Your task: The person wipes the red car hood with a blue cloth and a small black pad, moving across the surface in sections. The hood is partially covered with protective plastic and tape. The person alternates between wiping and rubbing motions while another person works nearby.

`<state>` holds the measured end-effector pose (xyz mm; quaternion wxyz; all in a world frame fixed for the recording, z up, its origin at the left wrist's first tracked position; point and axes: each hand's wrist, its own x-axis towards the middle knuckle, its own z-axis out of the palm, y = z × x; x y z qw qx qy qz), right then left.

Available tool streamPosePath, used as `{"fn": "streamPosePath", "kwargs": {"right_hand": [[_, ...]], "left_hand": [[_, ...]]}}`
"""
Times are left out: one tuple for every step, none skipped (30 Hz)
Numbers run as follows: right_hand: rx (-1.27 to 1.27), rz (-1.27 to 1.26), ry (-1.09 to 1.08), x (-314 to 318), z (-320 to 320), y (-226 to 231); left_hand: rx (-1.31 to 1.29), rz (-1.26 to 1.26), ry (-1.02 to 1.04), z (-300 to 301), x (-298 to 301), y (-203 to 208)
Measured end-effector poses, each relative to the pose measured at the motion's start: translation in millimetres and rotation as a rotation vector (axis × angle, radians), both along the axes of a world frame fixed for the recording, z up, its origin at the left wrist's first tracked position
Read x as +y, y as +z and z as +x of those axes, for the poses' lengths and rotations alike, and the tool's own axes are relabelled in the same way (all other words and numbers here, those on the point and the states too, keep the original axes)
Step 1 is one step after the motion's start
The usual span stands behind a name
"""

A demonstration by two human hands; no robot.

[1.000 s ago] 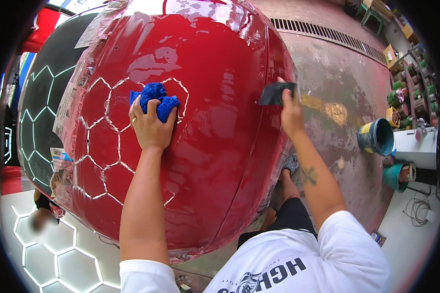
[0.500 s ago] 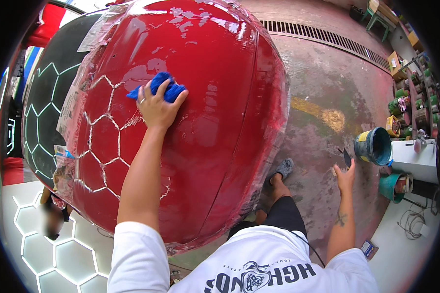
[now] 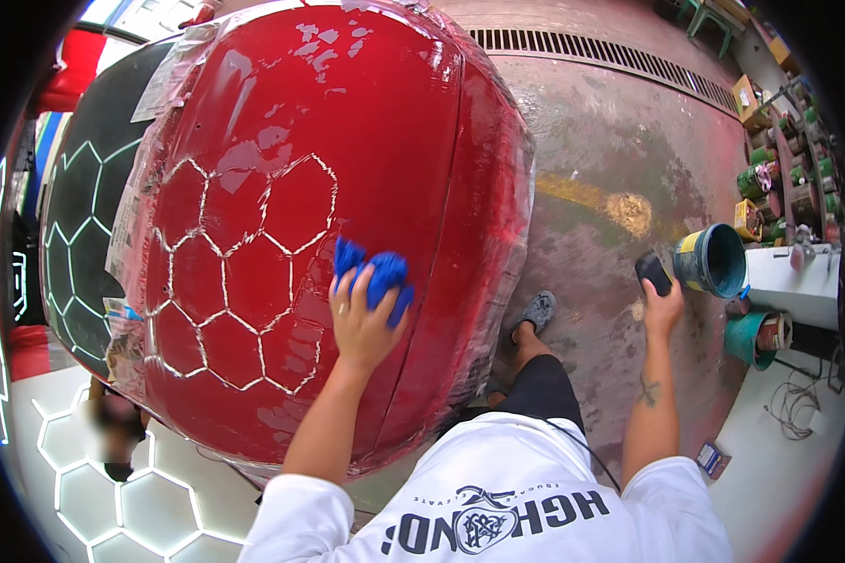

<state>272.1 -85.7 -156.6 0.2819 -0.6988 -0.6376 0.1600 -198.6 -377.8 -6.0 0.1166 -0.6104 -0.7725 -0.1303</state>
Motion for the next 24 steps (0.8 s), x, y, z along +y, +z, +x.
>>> {"fn": "streamPosePath", "kwargs": {"right_hand": [[0.136,0.092,0.025,-10,-38,14],[0.222,-0.009,0.056,-15,-59,15],[0.199,-0.107,0.107,-17,-74,8],[0.542,-0.415,0.031,-24,-93,-2],[0.948,-0.543,-0.080,-44,-129,22],[1.166,-0.651,-0.048,-54,-140,18],[1.385,-0.763,-0.010,-66,-149,11],[1.337,-0.763,0.035,-81,-158,10],[1.291,-0.761,0.083,-96,-170,13],[1.246,-0.756,0.128,-110,-181,15],[1.272,-0.791,0.121,-119,-193,25],[1.295,-0.826,0.115,-125,-206,42],[1.318,-0.857,0.106,-130,-219,56],[1.307,-0.841,0.163,-130,-235,62],[1.298,-0.829,0.221,-125,-255,66],[1.315,-0.765,0.250,-120,-278,75],[1.331,-0.710,0.278,-117,-302,86],[1.202,-0.570,0.380,-113,-326,92],[1.071,-0.421,0.475,-106,-350,100],[0.708,-0.233,0.552,-105,-372,116],[0.512,0.038,0.624,-97,-392,102],[0.308,0.051,0.713,-101,-407,99],[0.108,0.184,0.798,-98,-416,78],[0.028,0.179,0.850,-111,-419,69]], "left_hand": [[0.009,-0.010,0.036,4,-45,2],[0.006,0.010,0.078,7,-87,4],[-0.001,0.029,0.121,7,-129,6],[0.014,0.027,0.170,2,-171,6],[0.051,0.015,0.241,-2,-210,11],[0.051,0.042,0.282,-11,-240,16],[0.050,0.103,0.372,-22,-272,13],[0.071,0.133,0.459,-31,-290,14],[0.095,0.167,0.545,-40,-299,15],[0.118,0.201,0.629,-46,-305,13],[0.137,0.204,0.587,-49,-296,14],[0.153,0.208,0.546,-53,-276,19],[0.167,0.214,0.502,-62,-252,24],[0.134,0.245,0.399,-76,-226,24],[0.159,0.230,0.363,-93,-198,21],[0.163,0.237,0.299,-108,-162,25],[0.158,0.261,0.253,-126,-131,30],[0.172,0.253,0.242,-149,-104,29],[0.179,0.200,0.239,-171,-79,31],[0.194,0.187,0.289,-187,-62,33],[0.198,0.190,0.321,-195,-43,33],[0.231,0.174,0.289,-204,-42,33],[0.252,0.169,0.244,-212,-35,32],[0.270,0.147,0.208,-213,-35,30]]}}
